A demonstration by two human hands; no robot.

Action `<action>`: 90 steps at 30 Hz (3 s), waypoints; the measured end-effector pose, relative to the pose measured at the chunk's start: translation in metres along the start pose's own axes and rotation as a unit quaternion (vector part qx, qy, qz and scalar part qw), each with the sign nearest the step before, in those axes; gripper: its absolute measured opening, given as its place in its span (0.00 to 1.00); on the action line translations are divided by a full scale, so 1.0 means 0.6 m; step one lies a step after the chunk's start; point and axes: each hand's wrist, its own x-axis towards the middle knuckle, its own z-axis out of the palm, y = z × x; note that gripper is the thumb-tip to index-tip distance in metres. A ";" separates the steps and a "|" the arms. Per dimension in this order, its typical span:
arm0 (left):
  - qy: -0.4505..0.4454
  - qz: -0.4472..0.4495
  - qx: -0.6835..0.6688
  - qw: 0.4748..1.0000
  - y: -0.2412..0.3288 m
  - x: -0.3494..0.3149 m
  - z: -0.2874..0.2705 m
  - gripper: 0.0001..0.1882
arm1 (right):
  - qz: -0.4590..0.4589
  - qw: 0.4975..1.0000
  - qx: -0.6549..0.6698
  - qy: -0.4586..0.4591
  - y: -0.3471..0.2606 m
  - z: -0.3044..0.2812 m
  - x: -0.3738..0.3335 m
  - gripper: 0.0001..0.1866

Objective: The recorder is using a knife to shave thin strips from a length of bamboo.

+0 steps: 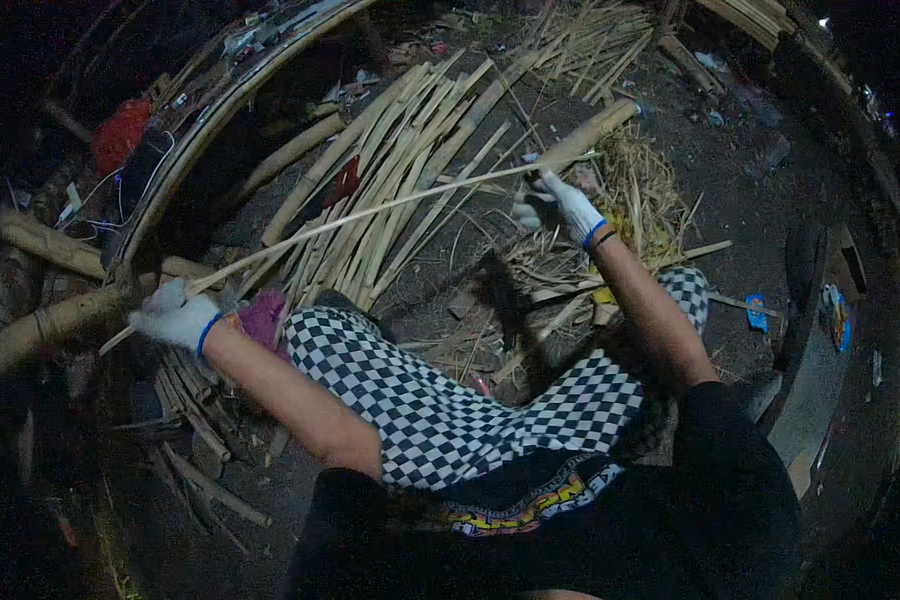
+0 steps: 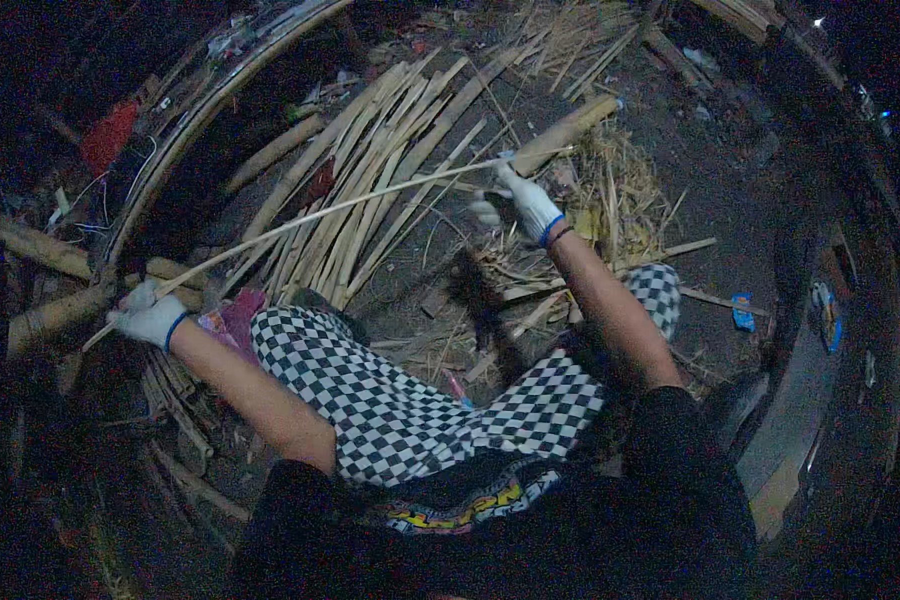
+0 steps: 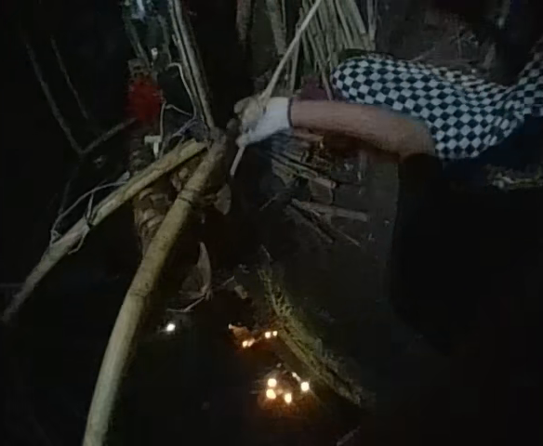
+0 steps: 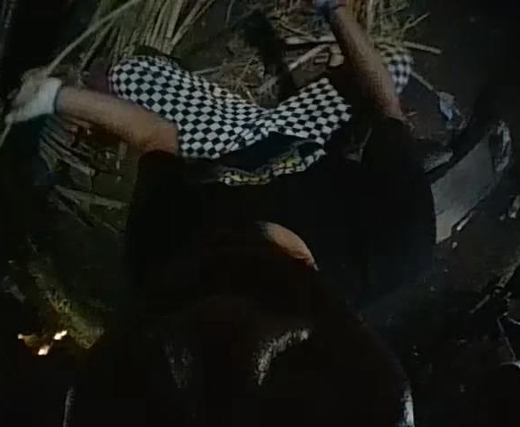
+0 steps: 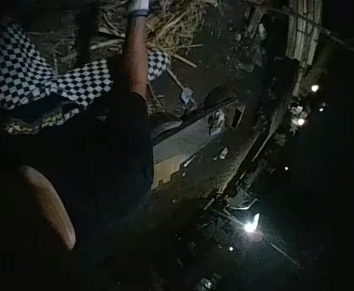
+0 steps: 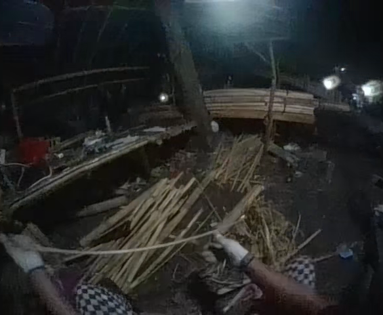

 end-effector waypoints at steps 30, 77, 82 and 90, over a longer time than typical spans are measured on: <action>0.011 -0.340 0.056 0.939 -0.310 0.068 -0.191 0.22 | -0.234 0.966 0.068 0.090 -0.109 -0.039 0.028 0.12; -0.048 -0.347 0.037 0.936 -0.285 0.015 -0.145 0.13 | -0.243 0.967 0.046 0.053 -0.095 -0.081 0.067 0.21; -0.051 -0.348 0.010 0.936 -0.283 0.014 -0.150 0.14 | -0.250 0.962 0.026 0.110 -0.095 -0.077 0.065 0.17; -0.063 -0.340 0.094 0.934 -0.284 0.019 -0.151 0.14 | -0.233 0.967 0.015 0.099 -0.098 -0.071 0.062 0.13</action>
